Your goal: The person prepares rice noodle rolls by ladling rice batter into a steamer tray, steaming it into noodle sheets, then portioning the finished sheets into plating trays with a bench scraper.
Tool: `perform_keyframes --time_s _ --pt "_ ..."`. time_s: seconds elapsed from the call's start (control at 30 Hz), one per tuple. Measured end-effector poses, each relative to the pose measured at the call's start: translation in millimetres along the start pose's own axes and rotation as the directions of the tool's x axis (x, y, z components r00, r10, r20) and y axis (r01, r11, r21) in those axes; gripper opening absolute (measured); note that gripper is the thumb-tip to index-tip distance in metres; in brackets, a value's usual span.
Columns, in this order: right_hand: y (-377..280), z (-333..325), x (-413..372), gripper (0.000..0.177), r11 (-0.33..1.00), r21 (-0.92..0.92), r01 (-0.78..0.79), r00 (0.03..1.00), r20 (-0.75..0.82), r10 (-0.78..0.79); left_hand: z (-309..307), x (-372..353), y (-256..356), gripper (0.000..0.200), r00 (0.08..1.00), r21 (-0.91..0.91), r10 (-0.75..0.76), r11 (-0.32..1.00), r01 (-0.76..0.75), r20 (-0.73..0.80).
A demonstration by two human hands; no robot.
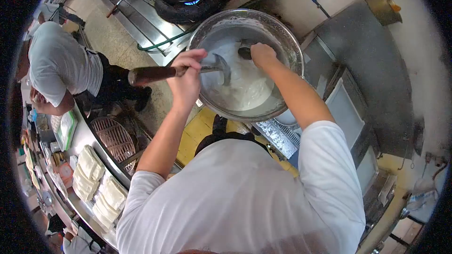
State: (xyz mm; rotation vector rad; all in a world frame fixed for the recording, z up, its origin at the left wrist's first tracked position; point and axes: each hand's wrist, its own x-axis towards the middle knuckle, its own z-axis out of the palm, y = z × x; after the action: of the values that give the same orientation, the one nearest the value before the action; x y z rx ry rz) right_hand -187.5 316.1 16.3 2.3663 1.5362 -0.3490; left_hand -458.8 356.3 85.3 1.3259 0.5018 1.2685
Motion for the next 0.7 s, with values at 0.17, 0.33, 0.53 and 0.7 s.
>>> perform_keyframes --time_s 0.17,0.33,0.53,0.7 --pt "-12 26 17 0.022 0.993 -0.087 0.076 0.997 0.017 -0.075 -10 -19 13 0.022 0.999 0.028 0.03 0.999 -0.03 0.011" --pt "-24 52 19 0.026 0.989 0.138 0.056 0.997 -0.063 -0.047 -14 -26 23 0.021 0.998 0.102 0.042 0.994 -0.046 0.043" --pt "5 92 56 0.024 0.977 -0.005 0.215 0.958 0.193 -0.21 -12 -25 17 0.02 1.0 -0.013 0.013 1.0 -0.013 0.015" --pt "17 27 -10 0.023 0.899 0.439 -0.002 0.948 0.287 -0.138 -16 -24 7 0.02 1.0 -0.006 -0.029 1.0 0.029 -0.009"
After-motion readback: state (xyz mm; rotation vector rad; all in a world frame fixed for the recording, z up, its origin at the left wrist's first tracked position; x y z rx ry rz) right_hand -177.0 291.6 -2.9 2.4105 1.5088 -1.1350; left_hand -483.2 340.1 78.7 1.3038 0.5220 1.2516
